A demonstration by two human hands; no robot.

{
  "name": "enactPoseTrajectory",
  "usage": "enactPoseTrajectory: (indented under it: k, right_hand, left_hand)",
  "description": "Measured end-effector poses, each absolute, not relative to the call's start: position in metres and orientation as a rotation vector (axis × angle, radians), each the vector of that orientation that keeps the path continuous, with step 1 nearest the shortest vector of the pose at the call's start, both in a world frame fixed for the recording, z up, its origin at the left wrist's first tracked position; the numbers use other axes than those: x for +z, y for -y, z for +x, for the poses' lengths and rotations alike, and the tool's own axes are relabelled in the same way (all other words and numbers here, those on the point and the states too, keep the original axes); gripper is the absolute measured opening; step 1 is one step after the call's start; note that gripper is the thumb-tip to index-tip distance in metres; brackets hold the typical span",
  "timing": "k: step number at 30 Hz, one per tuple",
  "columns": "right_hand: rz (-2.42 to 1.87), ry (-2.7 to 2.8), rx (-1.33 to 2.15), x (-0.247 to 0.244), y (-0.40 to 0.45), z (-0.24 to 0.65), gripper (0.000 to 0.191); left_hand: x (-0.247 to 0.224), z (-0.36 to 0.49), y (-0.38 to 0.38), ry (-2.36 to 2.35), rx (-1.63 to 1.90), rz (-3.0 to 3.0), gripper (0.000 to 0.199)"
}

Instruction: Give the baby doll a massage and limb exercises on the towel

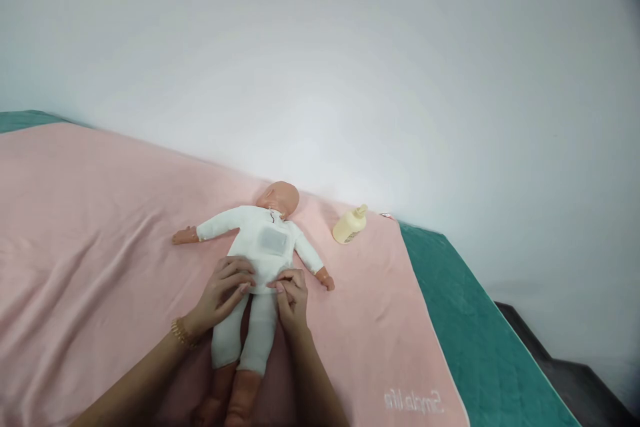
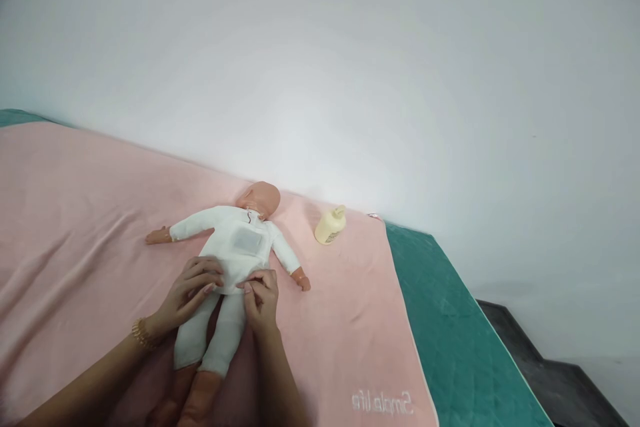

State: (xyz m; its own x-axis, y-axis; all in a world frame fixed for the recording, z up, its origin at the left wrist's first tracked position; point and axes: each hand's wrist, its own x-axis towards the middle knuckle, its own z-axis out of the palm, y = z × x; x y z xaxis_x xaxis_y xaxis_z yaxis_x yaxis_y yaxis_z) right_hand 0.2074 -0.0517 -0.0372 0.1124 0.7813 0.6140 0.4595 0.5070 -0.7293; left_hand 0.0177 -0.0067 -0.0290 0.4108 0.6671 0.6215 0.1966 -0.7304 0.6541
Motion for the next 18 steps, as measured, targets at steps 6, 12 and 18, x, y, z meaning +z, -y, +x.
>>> enactPoseTrajectory:
  k: [6, 12, 18]
  right_hand:
    - [-1.135, 1.558, 0.365, -0.034, 0.052, 0.207, 0.032]
    - [-1.242, 1.576, 0.356, -0.036, 0.043, 0.205, 0.032]
    - [-1.264, 1.565, 0.369, -0.037, 0.040, 0.202, 0.033]
  left_hand:
    - [-0.032, 0.019, 0.004, -0.793, 1.207, 2.210, 0.028]
    - [-0.032, 0.022, -0.002, -0.842, 1.137, 2.190, 0.028]
    - [-0.035, 0.022, -0.007, -0.845, 1.122, 2.209, 0.026]
